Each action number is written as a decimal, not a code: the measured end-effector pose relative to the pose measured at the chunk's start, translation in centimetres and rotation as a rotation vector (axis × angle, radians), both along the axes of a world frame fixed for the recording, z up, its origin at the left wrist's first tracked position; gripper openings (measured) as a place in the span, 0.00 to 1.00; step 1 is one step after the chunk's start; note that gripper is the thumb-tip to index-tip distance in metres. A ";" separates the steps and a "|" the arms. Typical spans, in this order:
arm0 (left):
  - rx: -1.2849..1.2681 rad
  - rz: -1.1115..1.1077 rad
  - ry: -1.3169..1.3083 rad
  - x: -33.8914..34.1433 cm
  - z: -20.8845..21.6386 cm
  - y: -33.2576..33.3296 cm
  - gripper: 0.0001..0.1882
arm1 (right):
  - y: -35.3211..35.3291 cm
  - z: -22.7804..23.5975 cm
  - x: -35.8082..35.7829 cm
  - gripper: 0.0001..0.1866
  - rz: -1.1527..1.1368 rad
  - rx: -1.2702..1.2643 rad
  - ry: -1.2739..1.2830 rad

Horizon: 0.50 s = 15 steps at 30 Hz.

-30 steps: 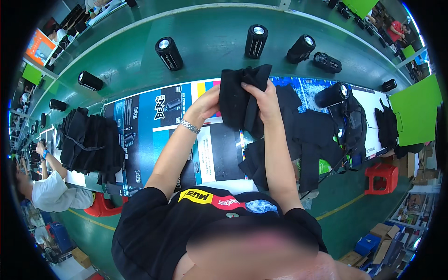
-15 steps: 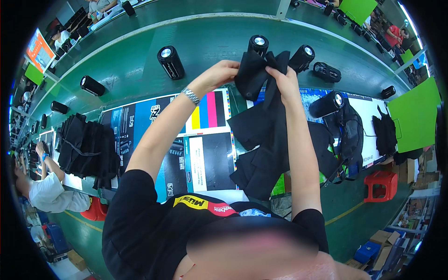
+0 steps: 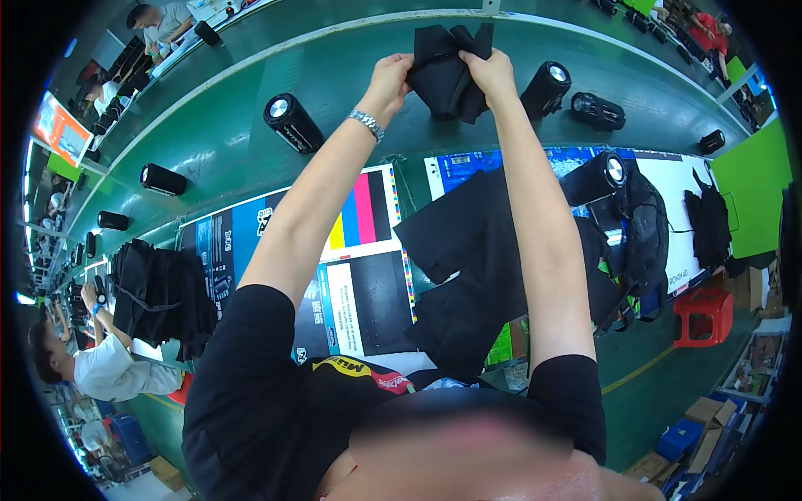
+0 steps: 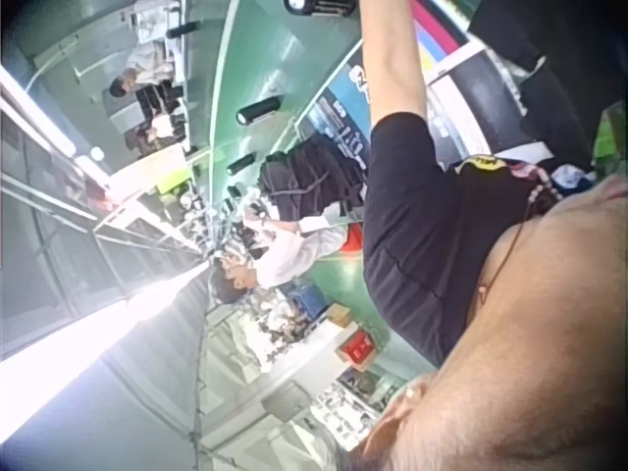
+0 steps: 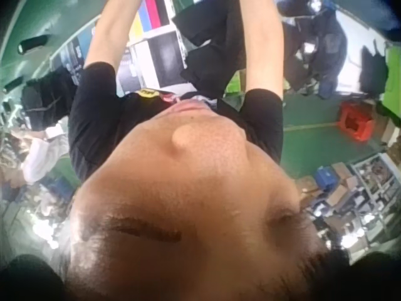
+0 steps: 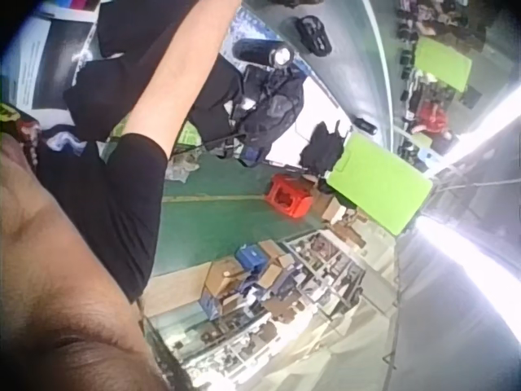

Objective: The person picks up and turns over several black fabric components one by one, stretching the edges and pressing the material against the top of a black cylindrical device on the table.

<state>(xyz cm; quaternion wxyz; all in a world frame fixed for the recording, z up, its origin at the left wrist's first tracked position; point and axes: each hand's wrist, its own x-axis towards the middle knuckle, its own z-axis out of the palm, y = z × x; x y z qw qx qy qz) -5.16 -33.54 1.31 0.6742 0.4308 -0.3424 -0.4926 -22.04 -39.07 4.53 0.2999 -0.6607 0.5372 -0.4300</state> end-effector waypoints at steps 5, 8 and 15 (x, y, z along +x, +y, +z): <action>0.115 -0.042 -0.030 3.0 -0.4 3.9 0.11 | 2.5 -1.8 2.1 0.21 0.219 0.397 -0.384; 0.427 -0.068 0.067 1.7 -0.9 5.3 0.09 | 2.1 -2.6 1.5 0.22 0.243 0.360 -0.172; 0.358 -0.033 -0.628 2.7 0.5 3.3 0.29 | 3.4 -0.7 0.8 0.28 0.095 0.169 0.237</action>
